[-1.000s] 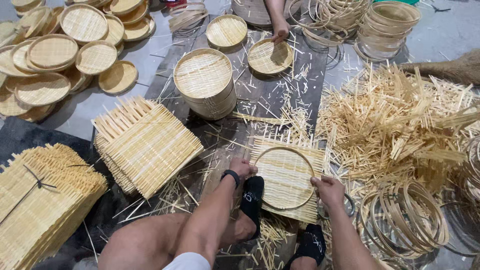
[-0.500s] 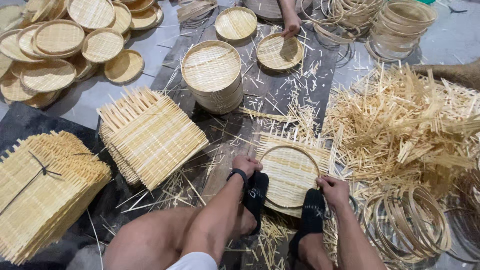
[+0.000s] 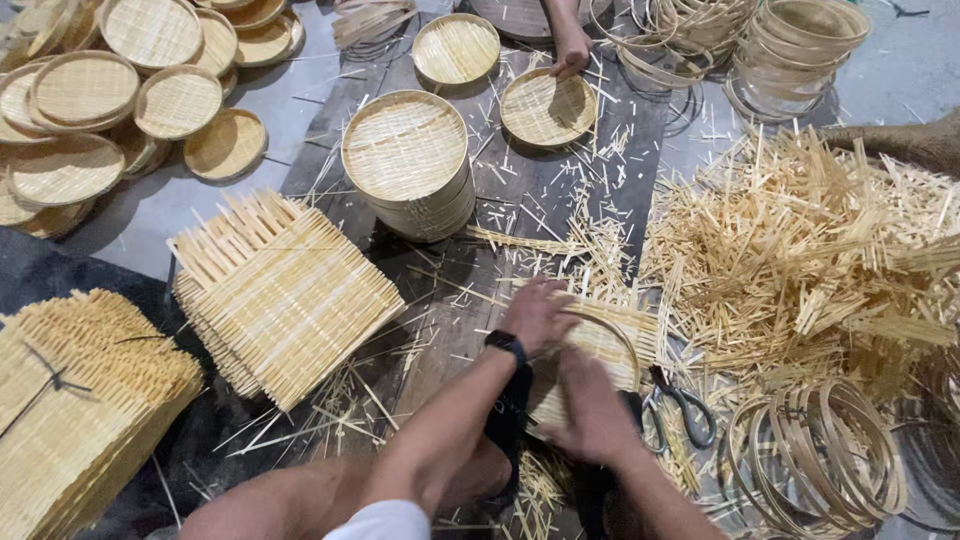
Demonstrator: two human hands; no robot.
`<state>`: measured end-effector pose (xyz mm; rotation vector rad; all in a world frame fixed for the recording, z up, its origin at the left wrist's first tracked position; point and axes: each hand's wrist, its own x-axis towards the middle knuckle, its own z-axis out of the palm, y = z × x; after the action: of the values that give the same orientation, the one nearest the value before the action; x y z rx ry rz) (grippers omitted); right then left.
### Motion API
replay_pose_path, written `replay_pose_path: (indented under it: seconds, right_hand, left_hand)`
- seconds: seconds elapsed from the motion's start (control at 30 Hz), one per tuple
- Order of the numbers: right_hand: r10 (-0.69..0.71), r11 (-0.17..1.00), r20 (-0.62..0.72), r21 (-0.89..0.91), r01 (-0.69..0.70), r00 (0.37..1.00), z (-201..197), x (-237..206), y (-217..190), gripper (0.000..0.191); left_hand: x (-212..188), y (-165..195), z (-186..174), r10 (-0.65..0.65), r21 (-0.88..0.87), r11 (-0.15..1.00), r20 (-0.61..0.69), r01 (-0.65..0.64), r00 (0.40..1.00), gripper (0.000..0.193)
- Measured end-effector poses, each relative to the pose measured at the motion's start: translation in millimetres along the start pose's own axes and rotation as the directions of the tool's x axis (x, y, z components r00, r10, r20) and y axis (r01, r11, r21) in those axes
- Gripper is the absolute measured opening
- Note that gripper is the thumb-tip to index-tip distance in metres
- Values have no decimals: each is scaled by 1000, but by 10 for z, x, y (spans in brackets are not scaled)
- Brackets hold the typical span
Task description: The person sits on the floor assembling bamboo steamer trays. They fit a woven bamboo mat into a round bamboo rim, press it in place using a wooden block, trim excess slats with shears, and set finished trays onto a stack.
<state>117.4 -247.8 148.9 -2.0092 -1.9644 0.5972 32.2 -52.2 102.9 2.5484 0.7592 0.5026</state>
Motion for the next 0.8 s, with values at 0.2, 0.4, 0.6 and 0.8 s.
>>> replay_pose_path:
  seconds: [0.2,0.4,0.6,0.8]
  right_hand:
    - [-91,929,-28,-361,75,995,505,44,-144,88]
    - [111,947,46,-307,-92,993,649,77,-47,91]
    - [169,944,-135,-263,-200,976,765,153,-304,94]
    - [195,976,34,-108,-190,980,344,211,-91,73]
  left_hand:
    - [199,-1,427,-145,-374,909,123,181,982,35]
    - [316,-35,442,-288,-322,854,361,408,887,32]
    - [444,-166,461,-209,-367,877,289,310,934,33]
    - [445,-216,447,-150,-373,880,365,293,919,36]
